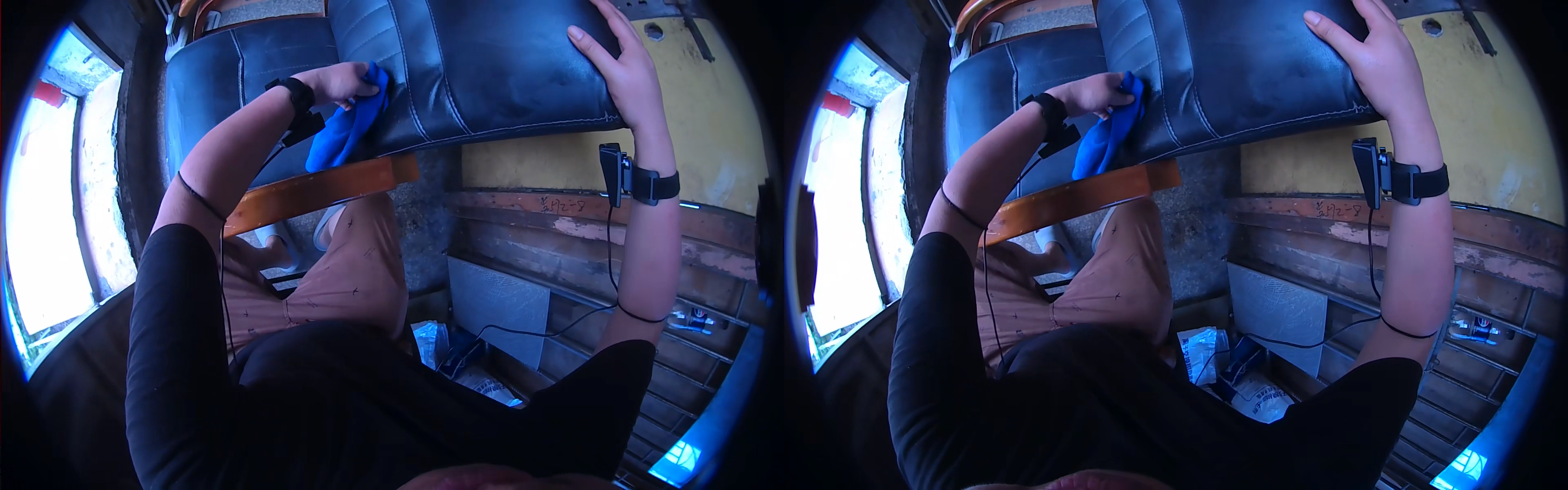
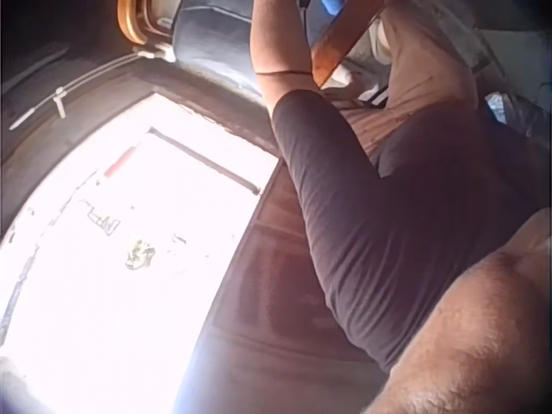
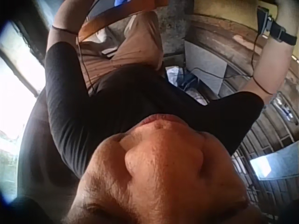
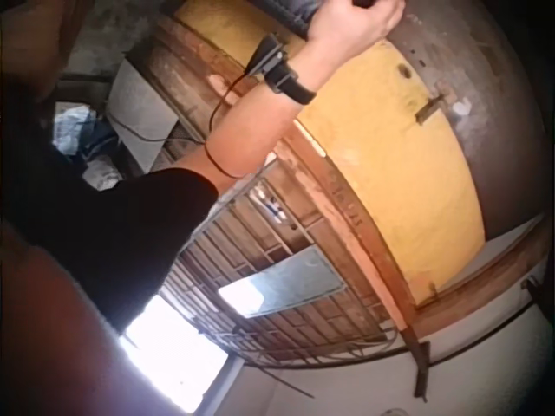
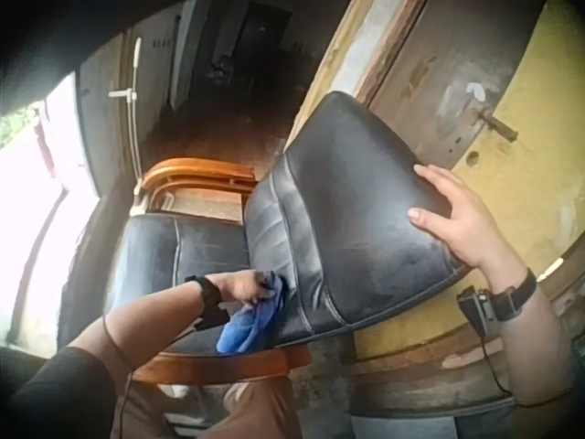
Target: Wiping down a leather armchair with a blue cloth to clean its surfaces and crevices.
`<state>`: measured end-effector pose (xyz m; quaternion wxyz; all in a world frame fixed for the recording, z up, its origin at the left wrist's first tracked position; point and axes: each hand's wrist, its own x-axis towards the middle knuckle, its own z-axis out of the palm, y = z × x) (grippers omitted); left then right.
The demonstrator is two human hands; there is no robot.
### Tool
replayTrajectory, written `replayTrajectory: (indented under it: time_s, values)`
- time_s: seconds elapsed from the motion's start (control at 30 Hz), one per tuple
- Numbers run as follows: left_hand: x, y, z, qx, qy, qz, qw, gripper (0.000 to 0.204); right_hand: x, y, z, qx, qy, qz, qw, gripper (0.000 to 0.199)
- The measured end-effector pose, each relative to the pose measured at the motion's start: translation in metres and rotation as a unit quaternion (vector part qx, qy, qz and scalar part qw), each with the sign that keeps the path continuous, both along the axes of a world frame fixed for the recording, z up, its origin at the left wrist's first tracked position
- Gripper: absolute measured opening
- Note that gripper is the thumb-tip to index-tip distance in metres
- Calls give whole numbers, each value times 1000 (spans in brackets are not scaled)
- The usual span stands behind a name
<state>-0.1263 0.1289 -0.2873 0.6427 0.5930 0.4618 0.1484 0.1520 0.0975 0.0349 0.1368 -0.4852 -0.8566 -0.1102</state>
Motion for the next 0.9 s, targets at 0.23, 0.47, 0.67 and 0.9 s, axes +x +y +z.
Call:
replayTrajectory:
  time_s: [0.23,0.47,0.67,0.9]
  values:
    - [19,19,-39,295,-77,93,948,40,-8,1,0,-32,19,1,999,63]
    - [-3,11,-92,323,2,60,944,48,8,15,-7,-48,39,6,998,59]
    - [2,-31,-139,166,198,-212,942,75,8,18,-6,-48,24,7,999,57]
    - [3,-27,-160,310,327,-275,849,65,10,18,-7,-34,28,5,999,59]
